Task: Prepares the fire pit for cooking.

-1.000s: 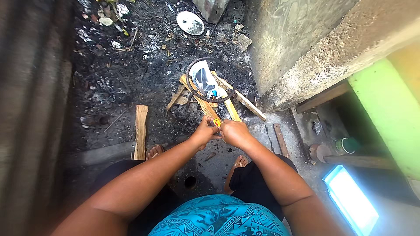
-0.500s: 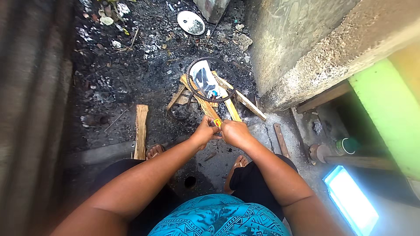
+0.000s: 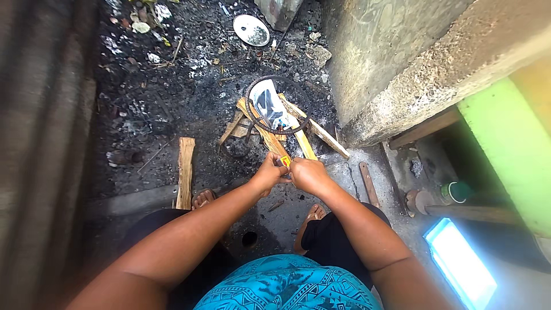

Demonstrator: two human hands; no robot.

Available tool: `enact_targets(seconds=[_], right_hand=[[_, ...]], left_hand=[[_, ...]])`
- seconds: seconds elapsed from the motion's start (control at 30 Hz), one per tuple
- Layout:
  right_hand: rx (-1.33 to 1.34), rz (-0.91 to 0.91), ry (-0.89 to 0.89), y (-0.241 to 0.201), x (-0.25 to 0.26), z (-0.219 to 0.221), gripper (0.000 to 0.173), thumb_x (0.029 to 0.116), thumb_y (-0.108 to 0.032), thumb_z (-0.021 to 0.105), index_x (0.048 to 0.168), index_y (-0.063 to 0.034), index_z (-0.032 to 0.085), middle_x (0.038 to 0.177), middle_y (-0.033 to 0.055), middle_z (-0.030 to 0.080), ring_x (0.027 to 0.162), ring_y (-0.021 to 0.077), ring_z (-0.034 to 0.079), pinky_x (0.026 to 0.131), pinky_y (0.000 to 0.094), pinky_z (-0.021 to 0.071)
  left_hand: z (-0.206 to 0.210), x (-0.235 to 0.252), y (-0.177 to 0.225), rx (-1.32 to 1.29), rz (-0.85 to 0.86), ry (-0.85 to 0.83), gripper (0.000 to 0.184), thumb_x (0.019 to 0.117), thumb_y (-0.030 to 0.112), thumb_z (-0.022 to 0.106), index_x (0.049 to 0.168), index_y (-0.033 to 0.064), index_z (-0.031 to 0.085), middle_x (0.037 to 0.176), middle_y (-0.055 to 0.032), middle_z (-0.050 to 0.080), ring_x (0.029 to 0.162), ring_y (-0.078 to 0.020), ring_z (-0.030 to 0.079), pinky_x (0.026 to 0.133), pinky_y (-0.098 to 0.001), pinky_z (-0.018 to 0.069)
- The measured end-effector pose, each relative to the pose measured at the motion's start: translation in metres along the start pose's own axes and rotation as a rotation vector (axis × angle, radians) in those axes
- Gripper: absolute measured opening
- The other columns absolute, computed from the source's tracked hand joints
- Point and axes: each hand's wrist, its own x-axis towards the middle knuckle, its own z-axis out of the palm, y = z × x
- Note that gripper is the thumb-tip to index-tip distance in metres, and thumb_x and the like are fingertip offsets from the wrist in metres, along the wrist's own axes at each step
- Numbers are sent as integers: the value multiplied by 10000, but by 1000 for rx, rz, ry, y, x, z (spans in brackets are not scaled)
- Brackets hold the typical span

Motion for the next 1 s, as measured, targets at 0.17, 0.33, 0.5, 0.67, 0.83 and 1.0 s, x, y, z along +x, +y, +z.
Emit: enact_targets(seconds=[0.17,0.33,0.5,0.67,0.83,1.0], right_hand=[[7,4,1,0,0,0,189,999,-181,594,990,-30,707,1080,135,695,1006,321,695,796,530,566],[3,-1,0,0,0,0,191,1000,-183,593,987,-30,707,1082,132,694,1008,315,694,794,529,565],[3,-2,5,0,0,0,196,1000,-186,589,974,-29,703,1071,137,692,1000,318,695,785,524,563],[2,-7,-2,0,-1,0,195,992,-190,603,972,-24,703,1064,136,691,999,319,694,784,524,563],[-3,-6,-2,0,-1,0,201,996,-198,603,973,-24,701,1063,135,690,996,315,694,779,521,563],[0,-8,4,0,-1,0,205,996,-204,607,971,-25,702,1055,137,689,992,316,694,779,522,563]], left_hand=[[0,2,-2,13,8,2,374,983,-42,609,1265,58,384,1088,-165,598,869,-262,702,742,-424,629],[0,1,-2,9,9,2,362,984,-42,605,1257,60,390,1095,-164,594,883,-261,697,749,-427,626],[0,1,0,6,2,-1,352,986,-44,594,1256,59,394,1080,-164,592,871,-264,696,740,-430,627],[0,0,0,-9,-6,-2,315,998,-29,569,1246,61,398,1063,-158,592,859,-256,690,745,-431,620],[0,0,0,-5,-5,-4,307,994,-41,562,1236,55,399,1051,-158,586,845,-253,688,740,-429,622],[0,0,0,-12,-4,-6,310,996,-42,559,1241,55,396,1058,-162,589,851,-258,692,743,-434,624]])
